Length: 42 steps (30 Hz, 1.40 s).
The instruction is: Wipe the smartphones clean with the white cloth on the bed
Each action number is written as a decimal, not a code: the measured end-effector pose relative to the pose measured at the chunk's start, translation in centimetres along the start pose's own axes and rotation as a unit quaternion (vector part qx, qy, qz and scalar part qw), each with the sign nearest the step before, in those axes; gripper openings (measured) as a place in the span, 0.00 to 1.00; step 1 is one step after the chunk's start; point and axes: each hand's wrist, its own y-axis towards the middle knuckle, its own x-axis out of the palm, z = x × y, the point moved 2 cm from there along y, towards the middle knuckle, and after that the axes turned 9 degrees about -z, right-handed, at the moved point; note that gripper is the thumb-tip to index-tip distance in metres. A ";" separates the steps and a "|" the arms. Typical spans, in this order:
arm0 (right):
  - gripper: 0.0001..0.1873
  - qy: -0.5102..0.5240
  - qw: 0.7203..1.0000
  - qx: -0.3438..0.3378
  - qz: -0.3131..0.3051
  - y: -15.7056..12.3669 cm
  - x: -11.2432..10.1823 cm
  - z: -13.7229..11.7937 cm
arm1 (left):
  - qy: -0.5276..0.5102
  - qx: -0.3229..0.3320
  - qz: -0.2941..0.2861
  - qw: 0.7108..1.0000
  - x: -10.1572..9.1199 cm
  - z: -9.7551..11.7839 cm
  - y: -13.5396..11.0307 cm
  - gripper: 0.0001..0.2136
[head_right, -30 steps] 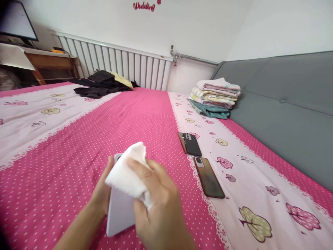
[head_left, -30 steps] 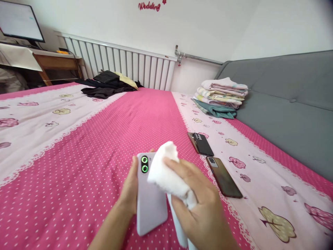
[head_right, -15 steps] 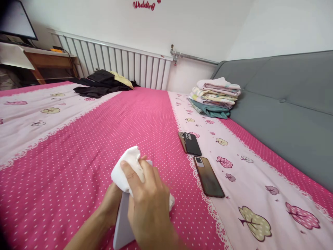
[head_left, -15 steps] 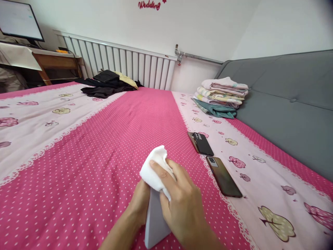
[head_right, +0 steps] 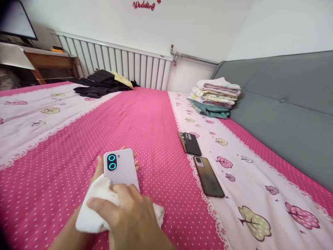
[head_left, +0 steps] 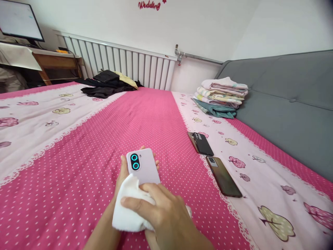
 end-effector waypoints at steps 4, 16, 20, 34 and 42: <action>0.24 -0.001 0.999 -0.006 -0.050 -0.2 0.1 -0.3 | 0.063 0.077 0.029 0.995 -0.5 2.1 -0.1 0.29; 0.22 0.015 0.985 -0.065 -0.162 -0.9 -1.1 0.4 | 0.111 0.138 0.121 0.977 0.1 5.0 -0.9 0.35; 0.20 0.016 0.982 -0.069 -0.173 -1.1 -1.3 0.4 | 0.131 0.158 0.100 0.974 -0.6 5.5 -0.7 0.35; 0.32 -0.027 0.990 0.068 -0.121 -1.1 -1.7 2.2 | 0.072 0.281 0.117 0.950 -1.5 8.4 -1.6 0.39; 0.36 0.071 0.994 0.063 -0.058 0.1 -1.8 2.5 | 0.046 0.259 0.123 0.957 -1.5 7.9 -1.3 0.39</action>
